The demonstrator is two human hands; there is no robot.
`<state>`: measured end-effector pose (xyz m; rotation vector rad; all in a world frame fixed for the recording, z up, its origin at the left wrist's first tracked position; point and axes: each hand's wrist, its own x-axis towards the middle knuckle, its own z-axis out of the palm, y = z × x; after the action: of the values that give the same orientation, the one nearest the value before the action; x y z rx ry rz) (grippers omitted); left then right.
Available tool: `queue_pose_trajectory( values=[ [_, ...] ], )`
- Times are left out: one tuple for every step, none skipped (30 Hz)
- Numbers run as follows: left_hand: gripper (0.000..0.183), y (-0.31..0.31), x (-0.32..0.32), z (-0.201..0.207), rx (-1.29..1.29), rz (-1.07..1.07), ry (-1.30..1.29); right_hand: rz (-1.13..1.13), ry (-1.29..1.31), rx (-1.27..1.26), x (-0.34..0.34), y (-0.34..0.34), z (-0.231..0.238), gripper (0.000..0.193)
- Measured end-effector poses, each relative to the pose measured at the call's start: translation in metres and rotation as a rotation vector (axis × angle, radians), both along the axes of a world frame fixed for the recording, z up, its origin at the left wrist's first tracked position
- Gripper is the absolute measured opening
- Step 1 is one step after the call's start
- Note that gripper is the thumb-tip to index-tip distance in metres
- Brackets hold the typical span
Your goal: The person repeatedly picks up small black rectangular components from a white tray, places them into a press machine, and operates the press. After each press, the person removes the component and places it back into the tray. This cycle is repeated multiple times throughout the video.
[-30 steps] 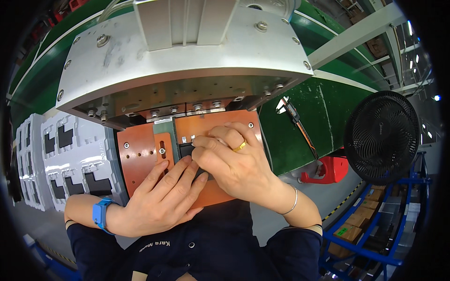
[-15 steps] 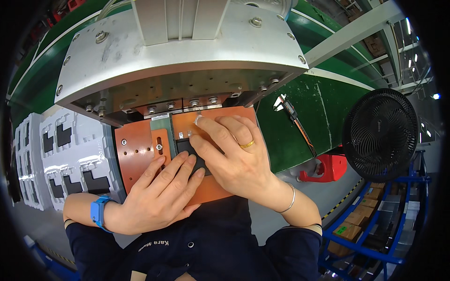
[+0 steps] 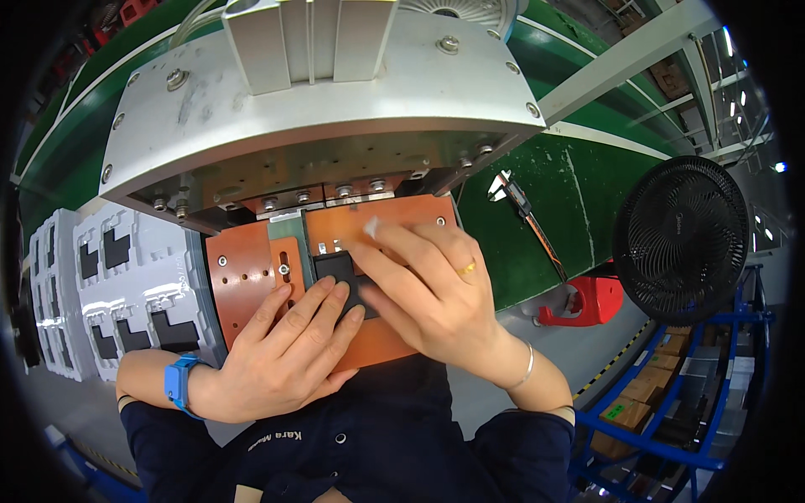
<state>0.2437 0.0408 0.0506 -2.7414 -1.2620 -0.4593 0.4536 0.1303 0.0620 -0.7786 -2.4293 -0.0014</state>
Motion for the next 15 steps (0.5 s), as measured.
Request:
queue_pose_trajectory(
  values=[
    [0.061,0.000,0.000,-0.001,0.005,0.001,0.005,0.030,-0.005,-0.121,0.007,-0.003,0.003,0.050],
    [0.062,0.000,-0.001,0.000,-0.013,-0.005,0.005,0.061,-0.011,-0.241,0.013,-0.006,0.007,0.052],
    [0.063,0.001,-0.002,0.002,-0.031,-0.012,0.005,0.092,-0.018,-0.362,0.016,-0.008,0.009,0.053],
    [0.065,0.001,-0.002,0.005,-0.048,-0.024,0.006,0.095,-0.015,-0.382,0.019,-0.010,0.005,0.050],
    [0.068,0.001,-0.003,0.006,-0.076,-0.024,-0.011,0.112,-0.009,-0.369,0.021,-0.008,0.004,0.048],
    [0.071,0.001,-0.004,0.007,-0.103,-0.024,-0.028,0.128,-0.004,-0.356,0.021,-0.005,0.002,0.046],
    [0.073,0.002,-0.005,0.009,-0.130,-0.028,-0.043,0.140,0.004,-0.343,0.020,-0.001,0.001,0.044],
    [0.076,0.005,-0.007,0.011,-0.167,-0.028,-0.070,0.135,0.033,-0.350,0.017,0.002,0.003,0.037],
    [0.079,0.008,-0.008,0.013,-0.204,-0.028,-0.098,0.140,0.040,-0.342,0.016,0.006,0.002,0.036],
    [0.082,0.010,-0.010,0.014,-0.241,-0.021,-0.127,0.150,0.046,-0.336,0.015,0.011,0.001,0.035],
    [0.083,0.014,-0.011,0.016,-0.255,-0.013,-0.129,0.161,0.052,-0.329,0.013,0.016,-0.001,0.034],
    [0.085,0.018,-0.013,0.017,-0.269,-0.006,-0.131,0.176,0.069,-0.322,0.011,0.023,-0.002,0.032],
    [0.087,0.021,-0.015,0.017,-0.285,0.002,-0.136,0.184,0.065,-0.321,0.010,0.028,-0.001,0.032],
    [0.088,0.023,-0.016,0.016,-0.297,0.012,-0.144,0.193,0.060,-0.320,0.009,0.032,0.000,0.032],
    [0.088,0.026,-0.017,0.017,-0.292,0.013,-0.137,0.201,0.055,-0.319,0.008,0.037,0.000,0.032]
  ],
)
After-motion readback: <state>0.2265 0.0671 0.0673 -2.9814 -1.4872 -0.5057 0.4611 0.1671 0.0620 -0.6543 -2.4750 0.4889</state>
